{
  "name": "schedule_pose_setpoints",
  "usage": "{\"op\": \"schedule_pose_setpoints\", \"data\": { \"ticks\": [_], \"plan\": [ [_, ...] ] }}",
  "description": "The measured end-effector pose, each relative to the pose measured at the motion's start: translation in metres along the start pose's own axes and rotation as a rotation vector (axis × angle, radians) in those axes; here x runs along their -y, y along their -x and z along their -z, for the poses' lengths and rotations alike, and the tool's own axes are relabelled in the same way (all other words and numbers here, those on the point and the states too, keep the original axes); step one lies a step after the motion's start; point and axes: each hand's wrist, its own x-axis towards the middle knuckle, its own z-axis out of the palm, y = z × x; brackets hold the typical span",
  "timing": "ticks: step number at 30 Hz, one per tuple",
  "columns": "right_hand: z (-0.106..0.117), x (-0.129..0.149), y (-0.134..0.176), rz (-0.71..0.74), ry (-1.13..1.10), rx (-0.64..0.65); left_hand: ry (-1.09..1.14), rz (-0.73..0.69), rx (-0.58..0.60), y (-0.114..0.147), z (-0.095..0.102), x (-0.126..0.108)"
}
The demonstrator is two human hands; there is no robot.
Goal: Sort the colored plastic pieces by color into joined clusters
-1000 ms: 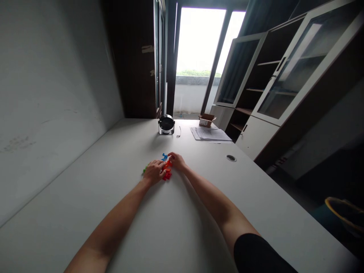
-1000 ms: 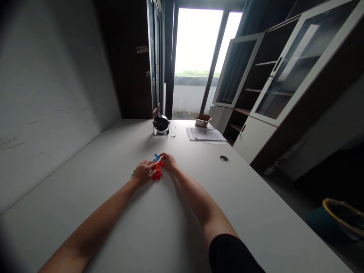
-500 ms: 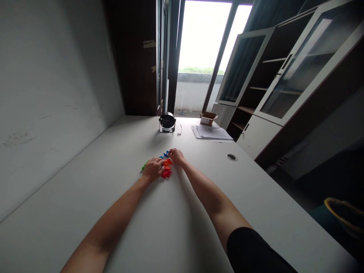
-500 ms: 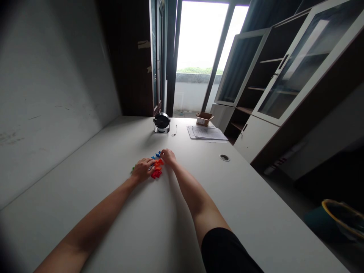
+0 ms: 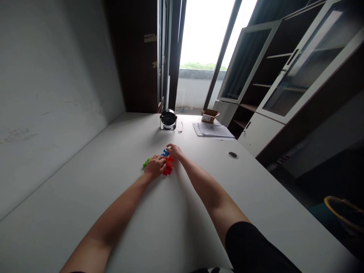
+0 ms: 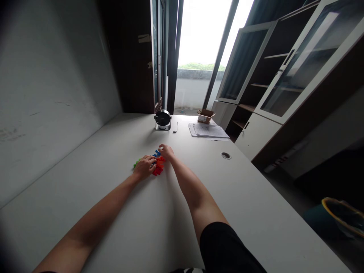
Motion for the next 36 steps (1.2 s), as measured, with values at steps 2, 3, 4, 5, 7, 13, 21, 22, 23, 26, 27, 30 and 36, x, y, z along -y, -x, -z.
{"op": "schedule_pose_setpoints", "data": {
  "ticks": [2, 3, 4, 5, 7, 13, 21, 22, 23, 26, 27, 30, 36],
  "plan": [
    [0.0, 0.001, -0.003, 0.03, 0.026, 0.027, -0.001, 0.003, -0.002, 0.0, -0.001, 0.001],
    [0.0, 0.001, -0.005, 0.052, 0.059, 0.051, 0.0, 0.006, -0.003, -0.001, -0.001, 0.002],
    [0.0, 0.001, -0.006, 0.073, 0.101, 0.075, 0.003, 0.01, -0.003, -0.001, -0.002, 0.003],
    [-0.001, 0.001, -0.008, 0.088, 0.144, 0.093, 0.007, 0.013, -0.002, -0.001, -0.002, 0.004],
    [-0.001, 0.002, -0.009, 0.097, 0.21, 0.096, 0.014, 0.014, 0.003, -0.001, -0.002, 0.005],
    [0.002, -0.002, -0.007, 0.085, 0.216, 0.072, -0.026, 0.001, -0.006, -0.001, 0.003, 0.002],
    [0.041, -0.032, 0.022, -0.064, -0.119, -0.105, -0.04, -0.275, 0.036, -0.001, 0.002, -0.023],
    [0.046, -0.035, 0.03, -0.076, -0.171, -0.12, -0.049, -0.303, 0.058, 0.0, 0.0, -0.025],
    [0.049, -0.038, 0.038, -0.083, -0.218, -0.134, -0.06, -0.317, 0.078, 0.0, -0.001, -0.025],
    [0.055, -0.048, 0.063, -0.081, -0.316, -0.175, -0.088, -0.299, 0.113, 0.0, -0.004, -0.024],
    [0.056, -0.051, 0.071, -0.079, -0.33, -0.186, -0.093, -0.287, 0.117, 0.0, -0.004, -0.023],
    [0.056, -0.061, 0.087, -0.074, -0.312, -0.221, -0.089, -0.263, 0.117, -0.002, -0.003, -0.022],
    [0.052, -0.065, 0.094, -0.045, -0.05, -0.375, -0.03, -0.274, 0.114, 0.001, 0.006, -0.014]
  ]
}}
